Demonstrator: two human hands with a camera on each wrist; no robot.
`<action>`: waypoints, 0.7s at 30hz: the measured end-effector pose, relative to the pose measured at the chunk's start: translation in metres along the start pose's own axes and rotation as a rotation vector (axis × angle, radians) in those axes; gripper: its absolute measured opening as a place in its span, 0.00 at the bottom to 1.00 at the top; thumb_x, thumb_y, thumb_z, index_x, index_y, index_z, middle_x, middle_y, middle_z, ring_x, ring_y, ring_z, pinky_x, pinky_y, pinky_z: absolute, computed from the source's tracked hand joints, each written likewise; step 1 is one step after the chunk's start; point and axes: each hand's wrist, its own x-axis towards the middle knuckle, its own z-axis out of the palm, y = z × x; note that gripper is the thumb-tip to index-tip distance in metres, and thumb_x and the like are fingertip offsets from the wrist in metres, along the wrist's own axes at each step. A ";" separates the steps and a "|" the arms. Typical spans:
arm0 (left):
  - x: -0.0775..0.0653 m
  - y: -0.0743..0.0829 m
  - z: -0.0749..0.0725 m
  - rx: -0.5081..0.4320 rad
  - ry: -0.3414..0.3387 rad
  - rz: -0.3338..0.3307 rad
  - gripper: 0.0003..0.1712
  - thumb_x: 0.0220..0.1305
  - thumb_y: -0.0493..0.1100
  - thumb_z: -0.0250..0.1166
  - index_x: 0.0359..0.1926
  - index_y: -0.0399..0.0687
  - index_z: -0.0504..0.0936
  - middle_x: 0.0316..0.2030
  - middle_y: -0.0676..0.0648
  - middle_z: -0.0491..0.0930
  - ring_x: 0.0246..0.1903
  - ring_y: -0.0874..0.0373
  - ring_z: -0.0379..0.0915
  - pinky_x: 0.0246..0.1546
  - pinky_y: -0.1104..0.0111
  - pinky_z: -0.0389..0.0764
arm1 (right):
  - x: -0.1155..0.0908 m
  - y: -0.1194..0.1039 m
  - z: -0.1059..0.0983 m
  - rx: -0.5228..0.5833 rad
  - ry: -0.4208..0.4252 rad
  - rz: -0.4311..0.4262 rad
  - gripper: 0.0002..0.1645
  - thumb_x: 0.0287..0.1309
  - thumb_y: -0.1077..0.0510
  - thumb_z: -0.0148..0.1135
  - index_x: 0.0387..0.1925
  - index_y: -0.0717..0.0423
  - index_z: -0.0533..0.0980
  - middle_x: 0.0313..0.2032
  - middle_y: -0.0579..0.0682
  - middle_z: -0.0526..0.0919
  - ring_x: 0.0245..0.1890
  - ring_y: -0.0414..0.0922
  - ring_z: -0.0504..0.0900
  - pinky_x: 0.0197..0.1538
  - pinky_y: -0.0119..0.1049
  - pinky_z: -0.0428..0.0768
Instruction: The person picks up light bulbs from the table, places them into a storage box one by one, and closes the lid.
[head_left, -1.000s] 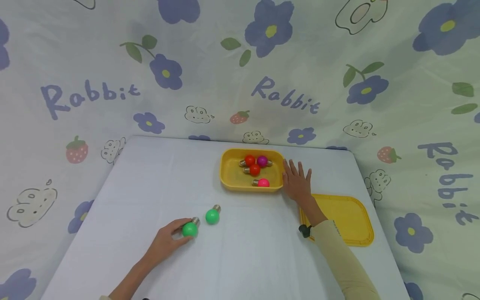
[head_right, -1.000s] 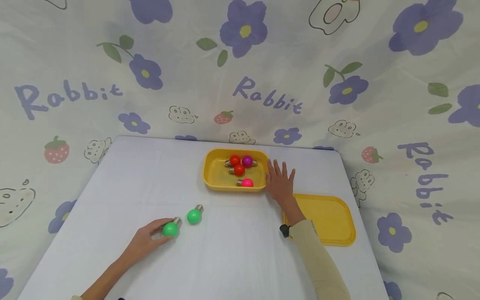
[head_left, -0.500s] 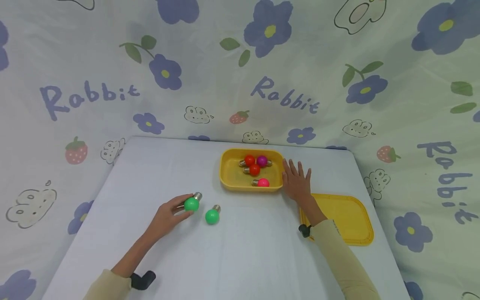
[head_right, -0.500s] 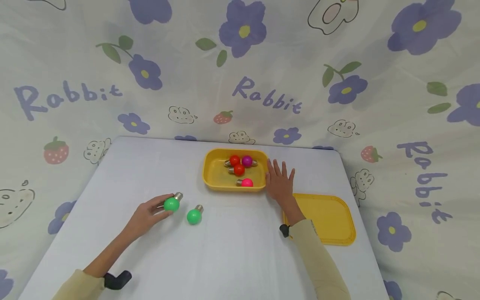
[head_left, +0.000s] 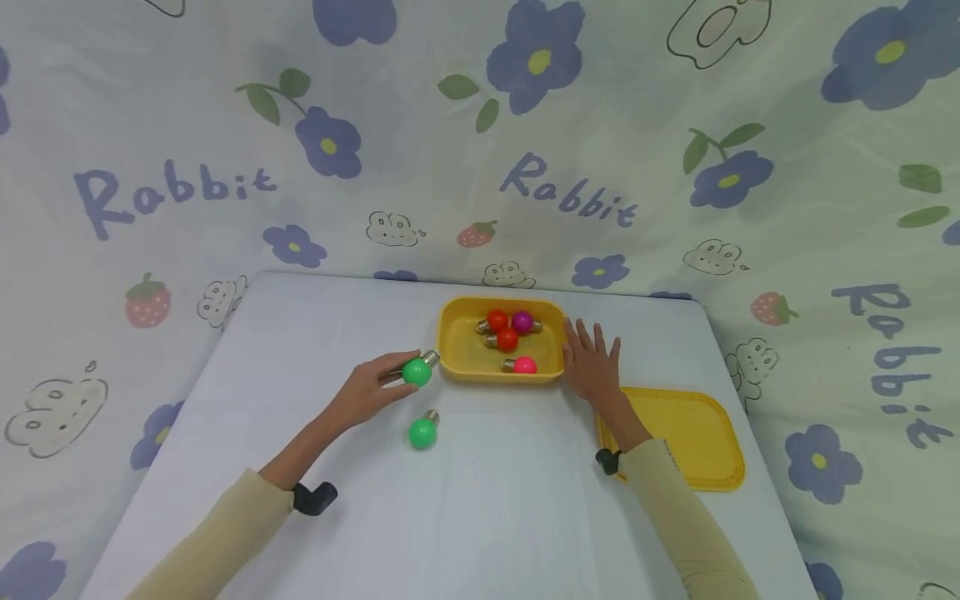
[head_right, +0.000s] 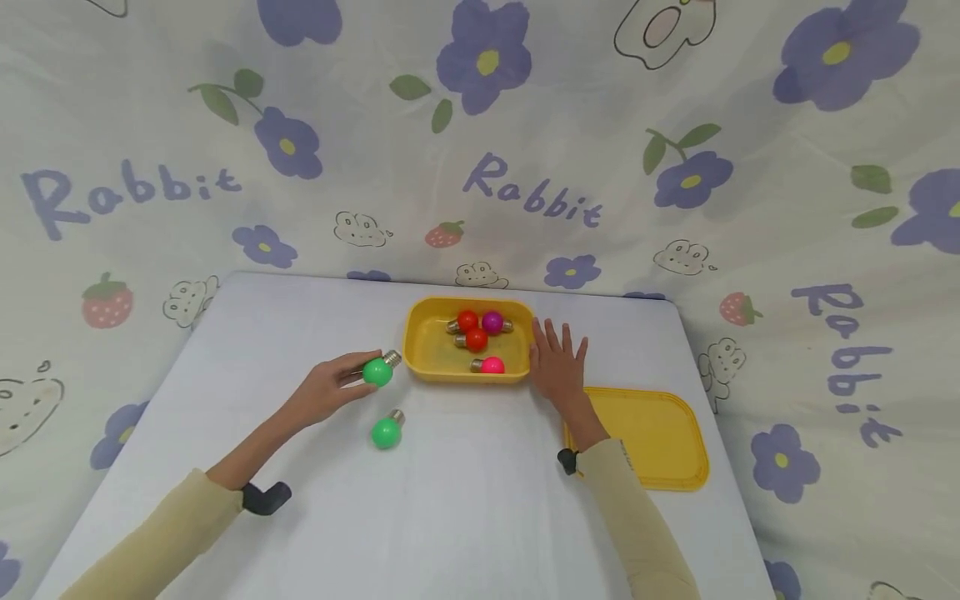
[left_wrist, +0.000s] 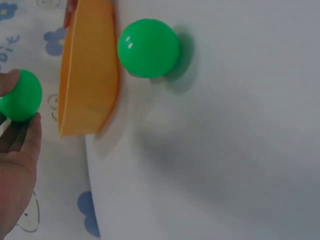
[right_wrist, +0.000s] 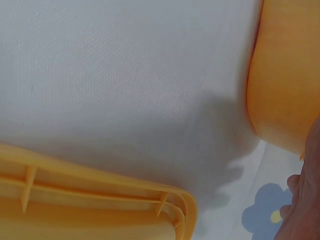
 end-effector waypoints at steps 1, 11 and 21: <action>0.005 0.001 0.001 0.004 -0.007 0.004 0.33 0.63 0.34 0.69 0.68 0.36 0.71 0.63 0.36 0.73 0.61 0.42 0.72 0.58 0.58 0.75 | 0.000 0.000 0.000 0.003 0.000 -0.001 0.35 0.79 0.45 0.32 0.80 0.45 0.41 0.78 0.54 0.47 0.76 0.60 0.37 0.70 0.69 0.32; 0.053 0.011 0.018 0.041 -0.096 -0.012 0.31 0.66 0.34 0.66 0.69 0.36 0.70 0.64 0.35 0.72 0.62 0.41 0.71 0.60 0.54 0.74 | -0.001 -0.003 -0.002 -0.013 0.006 0.010 0.35 0.78 0.44 0.32 0.80 0.45 0.42 0.78 0.53 0.47 0.77 0.60 0.37 0.70 0.69 0.35; 0.089 0.017 0.031 0.044 -0.171 -0.075 0.30 0.67 0.35 0.65 0.70 0.40 0.70 0.62 0.39 0.74 0.59 0.45 0.73 0.58 0.58 0.77 | -0.001 -0.001 -0.002 -0.025 0.007 0.002 0.35 0.79 0.44 0.31 0.80 0.45 0.42 0.78 0.53 0.48 0.76 0.60 0.38 0.70 0.69 0.37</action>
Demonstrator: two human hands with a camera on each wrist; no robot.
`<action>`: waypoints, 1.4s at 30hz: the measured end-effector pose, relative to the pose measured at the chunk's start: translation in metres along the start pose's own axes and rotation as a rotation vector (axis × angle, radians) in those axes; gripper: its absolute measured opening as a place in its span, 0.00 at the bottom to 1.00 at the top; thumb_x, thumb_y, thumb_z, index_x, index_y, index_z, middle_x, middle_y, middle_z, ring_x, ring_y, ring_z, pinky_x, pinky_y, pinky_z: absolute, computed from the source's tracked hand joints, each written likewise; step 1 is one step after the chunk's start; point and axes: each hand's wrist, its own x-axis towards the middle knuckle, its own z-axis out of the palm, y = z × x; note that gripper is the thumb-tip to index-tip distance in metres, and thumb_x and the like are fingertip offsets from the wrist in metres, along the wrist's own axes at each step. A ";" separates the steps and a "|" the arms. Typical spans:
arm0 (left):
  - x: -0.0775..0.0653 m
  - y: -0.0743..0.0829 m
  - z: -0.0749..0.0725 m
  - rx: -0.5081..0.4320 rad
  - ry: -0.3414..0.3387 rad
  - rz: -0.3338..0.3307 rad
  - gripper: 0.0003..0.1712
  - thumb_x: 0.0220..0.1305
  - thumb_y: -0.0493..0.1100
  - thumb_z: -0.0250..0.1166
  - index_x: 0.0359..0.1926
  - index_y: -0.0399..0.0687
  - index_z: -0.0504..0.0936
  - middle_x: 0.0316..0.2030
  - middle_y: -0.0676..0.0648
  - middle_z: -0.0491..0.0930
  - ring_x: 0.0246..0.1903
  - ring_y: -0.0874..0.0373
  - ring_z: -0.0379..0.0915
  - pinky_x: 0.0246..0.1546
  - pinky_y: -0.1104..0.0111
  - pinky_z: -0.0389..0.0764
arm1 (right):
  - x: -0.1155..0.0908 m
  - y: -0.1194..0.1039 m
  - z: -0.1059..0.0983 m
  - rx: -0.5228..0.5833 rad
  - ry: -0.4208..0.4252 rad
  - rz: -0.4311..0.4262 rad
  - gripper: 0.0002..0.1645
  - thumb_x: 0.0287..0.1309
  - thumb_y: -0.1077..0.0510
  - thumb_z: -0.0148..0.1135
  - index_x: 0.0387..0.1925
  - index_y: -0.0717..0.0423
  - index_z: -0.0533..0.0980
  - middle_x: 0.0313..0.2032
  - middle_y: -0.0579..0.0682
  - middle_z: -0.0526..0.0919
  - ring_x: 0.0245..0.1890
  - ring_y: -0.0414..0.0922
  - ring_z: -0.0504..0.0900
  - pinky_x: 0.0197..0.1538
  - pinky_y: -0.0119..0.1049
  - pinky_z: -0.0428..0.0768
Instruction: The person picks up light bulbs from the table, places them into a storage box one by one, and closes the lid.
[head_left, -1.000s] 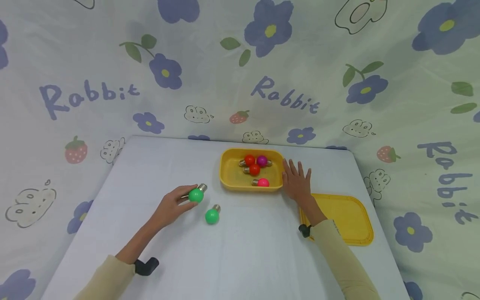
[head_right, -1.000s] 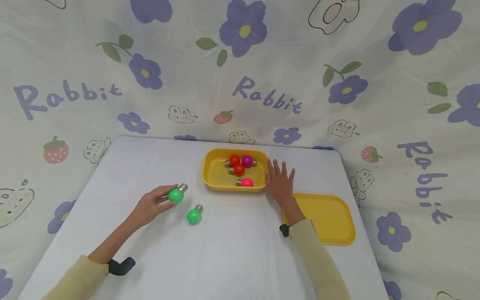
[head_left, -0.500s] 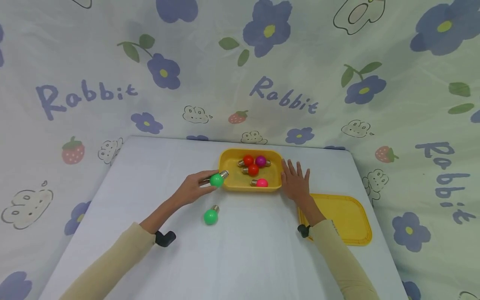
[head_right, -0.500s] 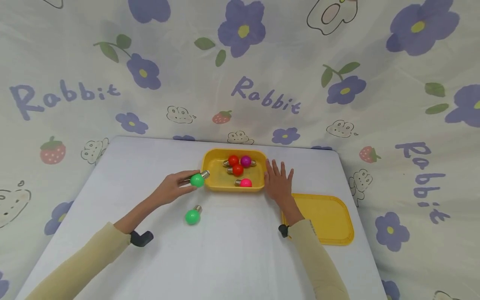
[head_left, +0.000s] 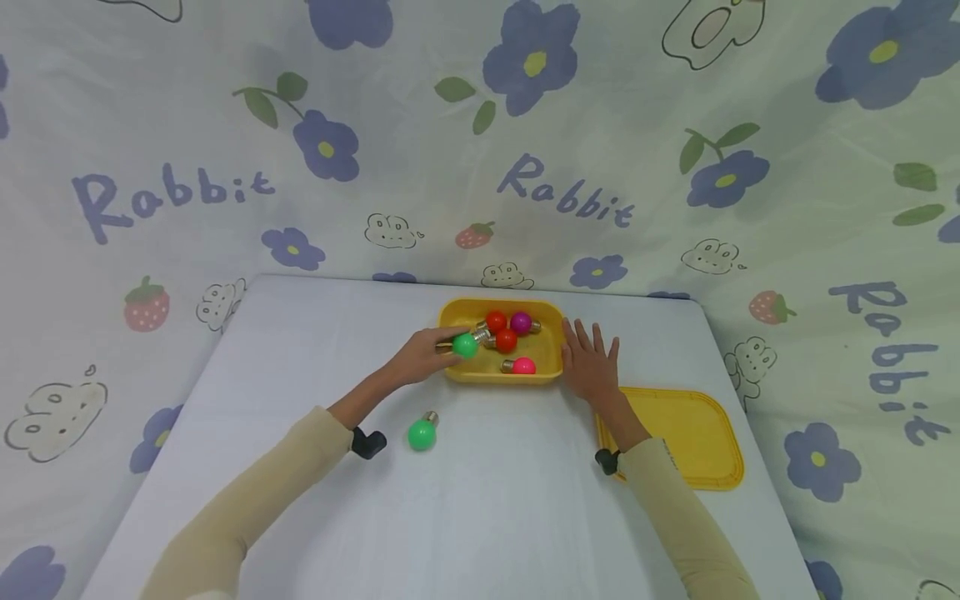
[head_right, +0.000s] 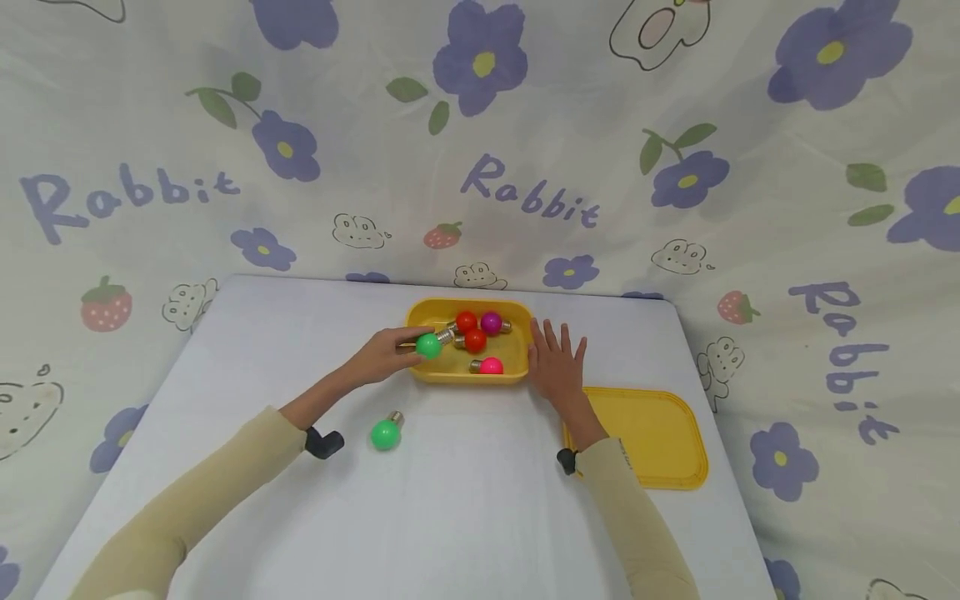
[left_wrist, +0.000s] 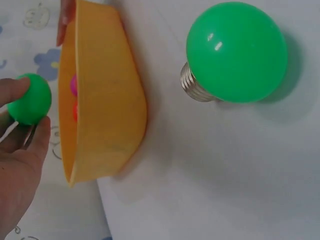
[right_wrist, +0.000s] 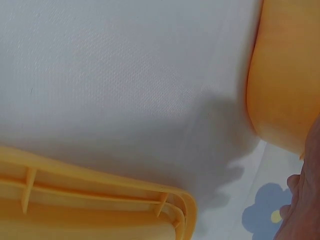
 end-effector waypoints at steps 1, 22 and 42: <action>0.003 0.000 0.001 -0.001 -0.004 0.008 0.30 0.67 0.35 0.65 0.69 0.40 0.71 0.62 0.40 0.74 0.59 0.45 0.73 0.58 0.57 0.77 | 0.000 0.000 0.000 -0.002 -0.001 -0.001 0.35 0.79 0.44 0.31 0.80 0.45 0.42 0.78 0.53 0.48 0.76 0.60 0.39 0.70 0.69 0.37; 0.051 -0.006 0.018 0.206 -0.146 -0.039 0.30 0.68 0.39 0.66 0.69 0.44 0.72 0.63 0.43 0.75 0.59 0.48 0.70 0.62 0.58 0.73 | 0.000 0.000 0.000 -0.001 -0.005 0.008 0.35 0.79 0.44 0.33 0.80 0.44 0.41 0.78 0.53 0.48 0.77 0.60 0.38 0.70 0.69 0.36; 0.066 -0.010 0.026 0.252 -0.234 -0.115 0.25 0.66 0.37 0.67 0.64 0.44 0.78 0.56 0.44 0.78 0.49 0.51 0.70 0.55 0.63 0.77 | -0.002 -0.002 -0.002 0.019 -0.011 -0.003 0.35 0.79 0.45 0.31 0.80 0.45 0.42 0.78 0.54 0.48 0.77 0.60 0.38 0.70 0.69 0.36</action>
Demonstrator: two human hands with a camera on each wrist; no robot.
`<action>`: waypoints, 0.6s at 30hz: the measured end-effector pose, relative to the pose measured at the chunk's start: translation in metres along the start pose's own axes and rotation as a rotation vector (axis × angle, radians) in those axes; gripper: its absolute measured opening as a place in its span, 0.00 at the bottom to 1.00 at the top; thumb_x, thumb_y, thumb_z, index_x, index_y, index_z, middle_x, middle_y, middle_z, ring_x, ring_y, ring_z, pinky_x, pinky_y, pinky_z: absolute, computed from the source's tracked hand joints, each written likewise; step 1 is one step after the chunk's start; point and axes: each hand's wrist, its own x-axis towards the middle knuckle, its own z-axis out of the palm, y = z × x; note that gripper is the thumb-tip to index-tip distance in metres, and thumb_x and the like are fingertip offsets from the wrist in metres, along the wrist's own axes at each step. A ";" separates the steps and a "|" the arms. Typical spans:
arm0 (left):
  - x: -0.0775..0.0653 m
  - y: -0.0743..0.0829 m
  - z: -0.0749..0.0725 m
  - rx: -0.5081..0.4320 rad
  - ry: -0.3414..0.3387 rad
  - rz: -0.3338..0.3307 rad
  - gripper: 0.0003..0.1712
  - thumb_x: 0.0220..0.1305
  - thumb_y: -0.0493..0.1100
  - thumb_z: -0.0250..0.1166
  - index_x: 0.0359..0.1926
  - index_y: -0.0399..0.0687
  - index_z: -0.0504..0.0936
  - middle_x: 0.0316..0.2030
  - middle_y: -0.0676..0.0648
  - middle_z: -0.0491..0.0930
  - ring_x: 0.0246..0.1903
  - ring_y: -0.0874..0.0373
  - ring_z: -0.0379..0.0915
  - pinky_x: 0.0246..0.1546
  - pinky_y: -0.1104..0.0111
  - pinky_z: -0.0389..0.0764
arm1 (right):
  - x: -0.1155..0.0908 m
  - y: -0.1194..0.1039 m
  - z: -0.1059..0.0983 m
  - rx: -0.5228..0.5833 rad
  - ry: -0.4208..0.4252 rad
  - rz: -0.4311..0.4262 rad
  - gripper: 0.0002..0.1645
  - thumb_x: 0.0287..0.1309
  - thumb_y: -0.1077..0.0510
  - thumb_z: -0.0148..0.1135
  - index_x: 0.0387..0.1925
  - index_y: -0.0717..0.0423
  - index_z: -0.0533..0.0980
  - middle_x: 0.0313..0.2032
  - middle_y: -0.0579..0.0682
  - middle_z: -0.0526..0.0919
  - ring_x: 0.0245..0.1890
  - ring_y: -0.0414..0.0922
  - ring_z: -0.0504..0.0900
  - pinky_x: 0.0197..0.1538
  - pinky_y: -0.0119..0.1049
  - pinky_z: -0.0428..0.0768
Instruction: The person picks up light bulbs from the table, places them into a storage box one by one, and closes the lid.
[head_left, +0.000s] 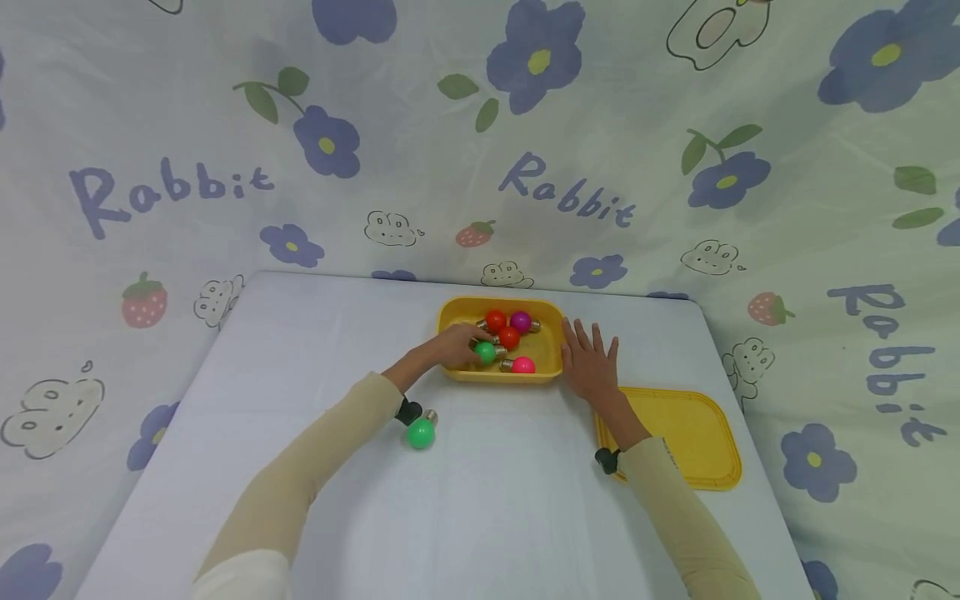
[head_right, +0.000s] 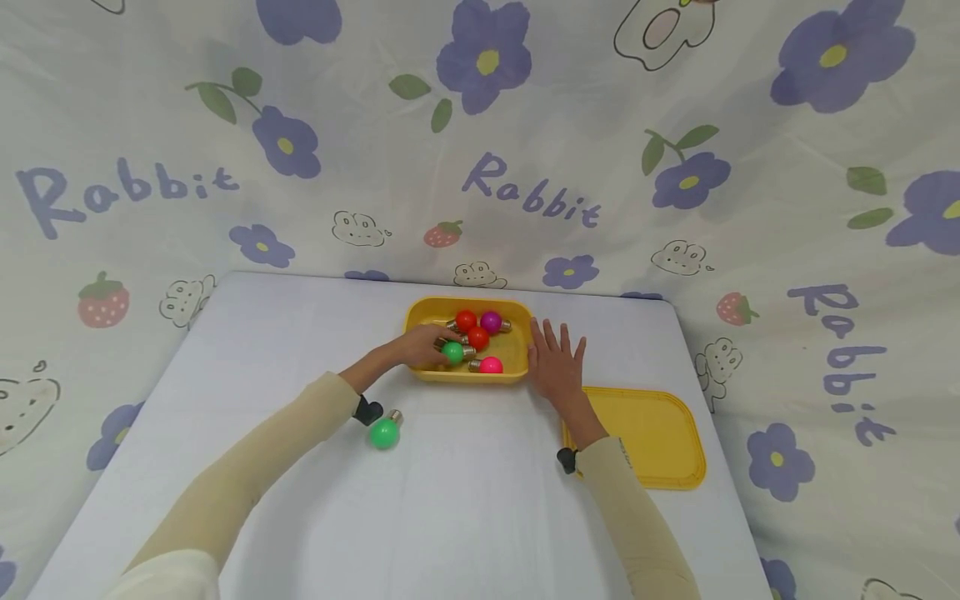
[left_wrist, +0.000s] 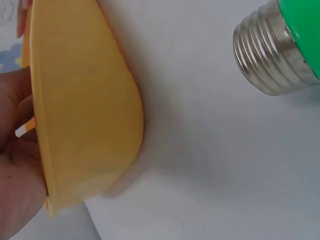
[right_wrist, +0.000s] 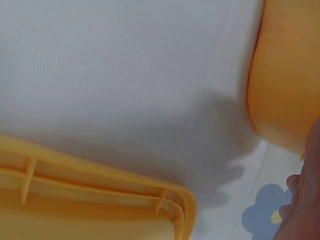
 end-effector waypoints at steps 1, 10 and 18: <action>0.001 0.000 0.001 0.003 -0.003 -0.005 0.25 0.66 0.37 0.67 0.64 0.44 0.78 0.56 0.45 0.78 0.49 0.51 0.70 0.55 0.63 0.77 | 0.000 0.000 0.000 0.000 -0.002 0.001 0.35 0.79 0.45 0.31 0.80 0.45 0.42 0.78 0.54 0.48 0.77 0.60 0.38 0.70 0.69 0.35; 0.005 -0.002 0.005 0.021 -0.002 -0.024 0.26 0.66 0.38 0.68 0.65 0.46 0.78 0.56 0.45 0.78 0.51 0.51 0.70 0.57 0.62 0.76 | 0.000 -0.001 -0.001 -0.001 -0.012 0.011 0.35 0.79 0.45 0.31 0.80 0.44 0.41 0.78 0.53 0.46 0.77 0.59 0.37 0.71 0.68 0.34; 0.001 0.000 0.002 0.025 -0.001 -0.022 0.28 0.66 0.41 0.68 0.66 0.44 0.76 0.59 0.45 0.77 0.50 0.52 0.70 0.56 0.62 0.76 | 0.001 0.000 0.001 -0.015 -0.021 0.017 0.35 0.79 0.44 0.31 0.80 0.44 0.39 0.78 0.52 0.44 0.77 0.59 0.34 0.70 0.67 0.30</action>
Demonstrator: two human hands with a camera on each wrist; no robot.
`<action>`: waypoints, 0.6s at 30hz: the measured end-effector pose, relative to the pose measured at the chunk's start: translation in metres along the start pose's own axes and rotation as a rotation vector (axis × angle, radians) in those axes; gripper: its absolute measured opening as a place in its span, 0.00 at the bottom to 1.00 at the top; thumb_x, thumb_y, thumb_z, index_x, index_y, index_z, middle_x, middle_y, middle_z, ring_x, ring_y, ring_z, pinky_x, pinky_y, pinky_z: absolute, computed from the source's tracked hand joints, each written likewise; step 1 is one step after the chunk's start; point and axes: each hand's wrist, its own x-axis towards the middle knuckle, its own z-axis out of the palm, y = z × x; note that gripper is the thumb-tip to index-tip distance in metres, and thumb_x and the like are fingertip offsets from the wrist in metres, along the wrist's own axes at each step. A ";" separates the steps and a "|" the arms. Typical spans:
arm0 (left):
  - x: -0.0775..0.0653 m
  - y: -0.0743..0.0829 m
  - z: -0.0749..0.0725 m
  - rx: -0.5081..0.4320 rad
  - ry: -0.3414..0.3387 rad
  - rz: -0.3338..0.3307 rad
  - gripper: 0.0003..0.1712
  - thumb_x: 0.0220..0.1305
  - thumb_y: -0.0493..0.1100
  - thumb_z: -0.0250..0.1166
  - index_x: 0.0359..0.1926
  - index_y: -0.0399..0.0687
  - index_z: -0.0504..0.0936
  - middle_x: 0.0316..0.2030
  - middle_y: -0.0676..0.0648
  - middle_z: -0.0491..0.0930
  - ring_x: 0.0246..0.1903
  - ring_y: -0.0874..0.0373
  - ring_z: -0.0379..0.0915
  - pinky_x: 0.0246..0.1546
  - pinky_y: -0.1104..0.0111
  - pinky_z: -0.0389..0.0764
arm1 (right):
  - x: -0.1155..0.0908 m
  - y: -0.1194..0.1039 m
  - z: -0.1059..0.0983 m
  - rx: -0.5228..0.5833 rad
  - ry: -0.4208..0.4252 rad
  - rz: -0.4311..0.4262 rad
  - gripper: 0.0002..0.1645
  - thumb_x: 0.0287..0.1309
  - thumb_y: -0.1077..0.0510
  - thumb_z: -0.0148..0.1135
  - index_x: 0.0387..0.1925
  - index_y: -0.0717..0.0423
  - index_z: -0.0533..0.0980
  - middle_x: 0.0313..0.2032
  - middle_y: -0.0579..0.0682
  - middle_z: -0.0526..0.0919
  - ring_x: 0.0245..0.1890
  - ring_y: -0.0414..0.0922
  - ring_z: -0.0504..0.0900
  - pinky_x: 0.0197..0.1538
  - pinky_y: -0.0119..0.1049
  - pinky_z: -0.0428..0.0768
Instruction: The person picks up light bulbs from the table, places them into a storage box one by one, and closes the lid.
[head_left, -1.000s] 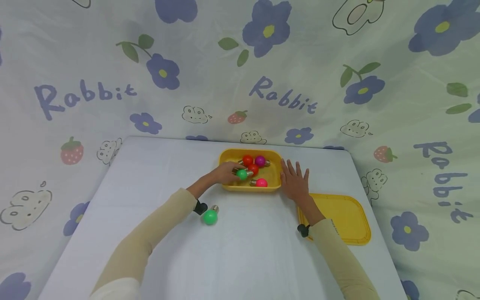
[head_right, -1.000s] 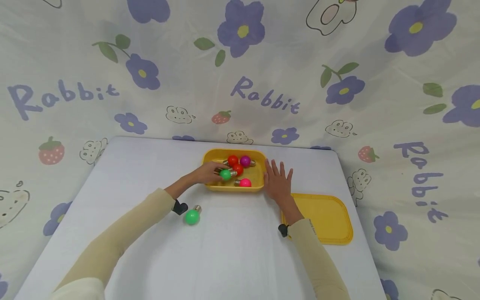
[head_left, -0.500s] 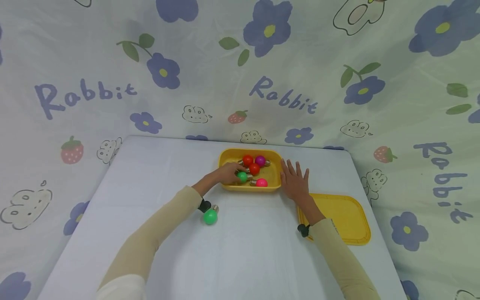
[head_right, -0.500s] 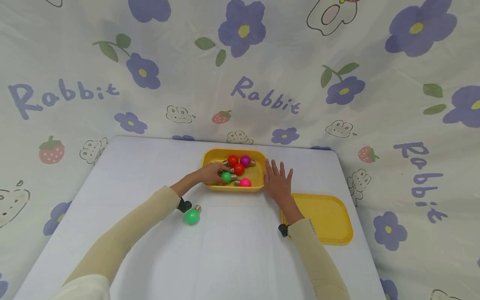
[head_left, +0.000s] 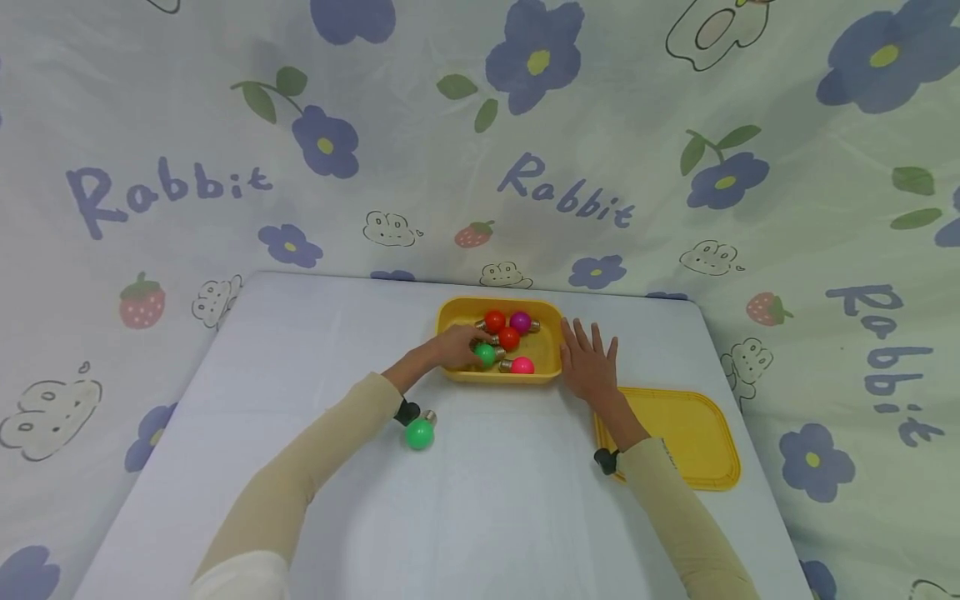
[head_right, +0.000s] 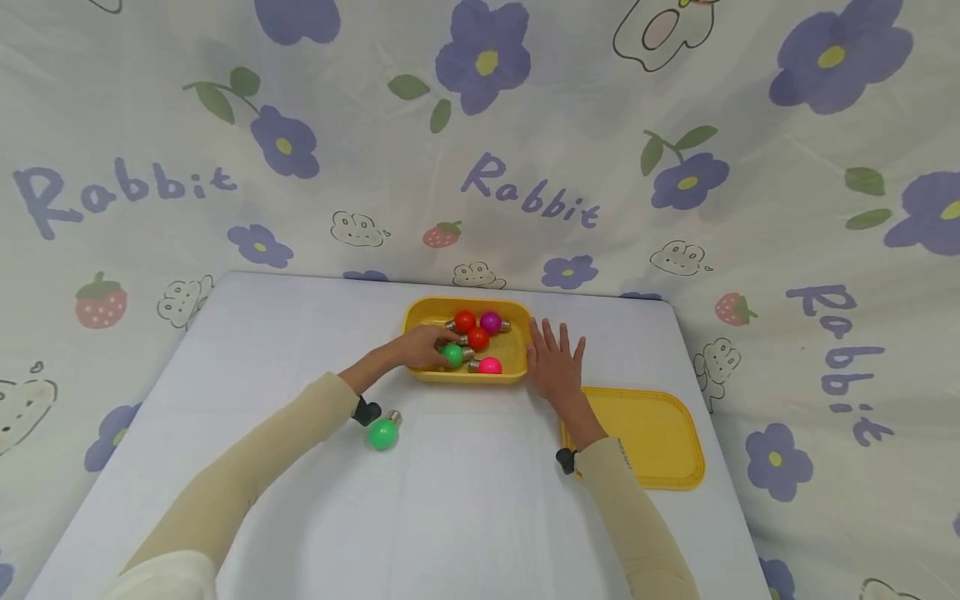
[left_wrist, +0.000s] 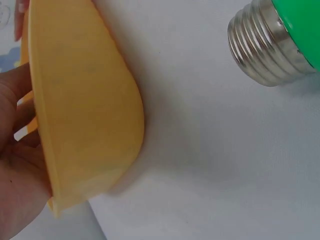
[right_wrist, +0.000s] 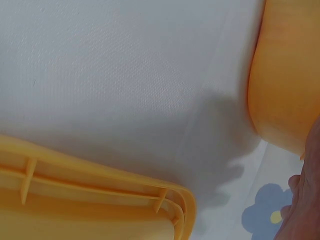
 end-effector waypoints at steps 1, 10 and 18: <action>-0.001 0.000 -0.001 0.002 0.000 0.000 0.28 0.66 0.41 0.68 0.66 0.44 0.76 0.60 0.45 0.77 0.51 0.52 0.70 0.57 0.61 0.76 | 0.000 0.000 0.000 -0.002 -0.001 0.001 0.35 0.79 0.44 0.31 0.80 0.44 0.39 0.78 0.52 0.44 0.77 0.59 0.34 0.70 0.66 0.30; -0.024 -0.001 -0.014 -0.023 0.084 0.117 0.28 0.69 0.40 0.64 0.68 0.40 0.72 0.64 0.41 0.74 0.63 0.44 0.69 0.62 0.53 0.73 | 0.001 0.000 0.002 -0.013 0.012 -0.002 0.35 0.79 0.44 0.32 0.80 0.44 0.40 0.78 0.52 0.44 0.77 0.58 0.34 0.71 0.67 0.33; -0.072 -0.010 -0.004 -0.099 0.272 0.184 0.28 0.70 0.42 0.64 0.68 0.40 0.72 0.63 0.40 0.74 0.60 0.42 0.71 0.60 0.51 0.74 | -0.001 -0.001 0.000 -0.020 0.009 -0.010 0.35 0.79 0.45 0.31 0.80 0.44 0.40 0.79 0.52 0.42 0.77 0.58 0.32 0.70 0.64 0.25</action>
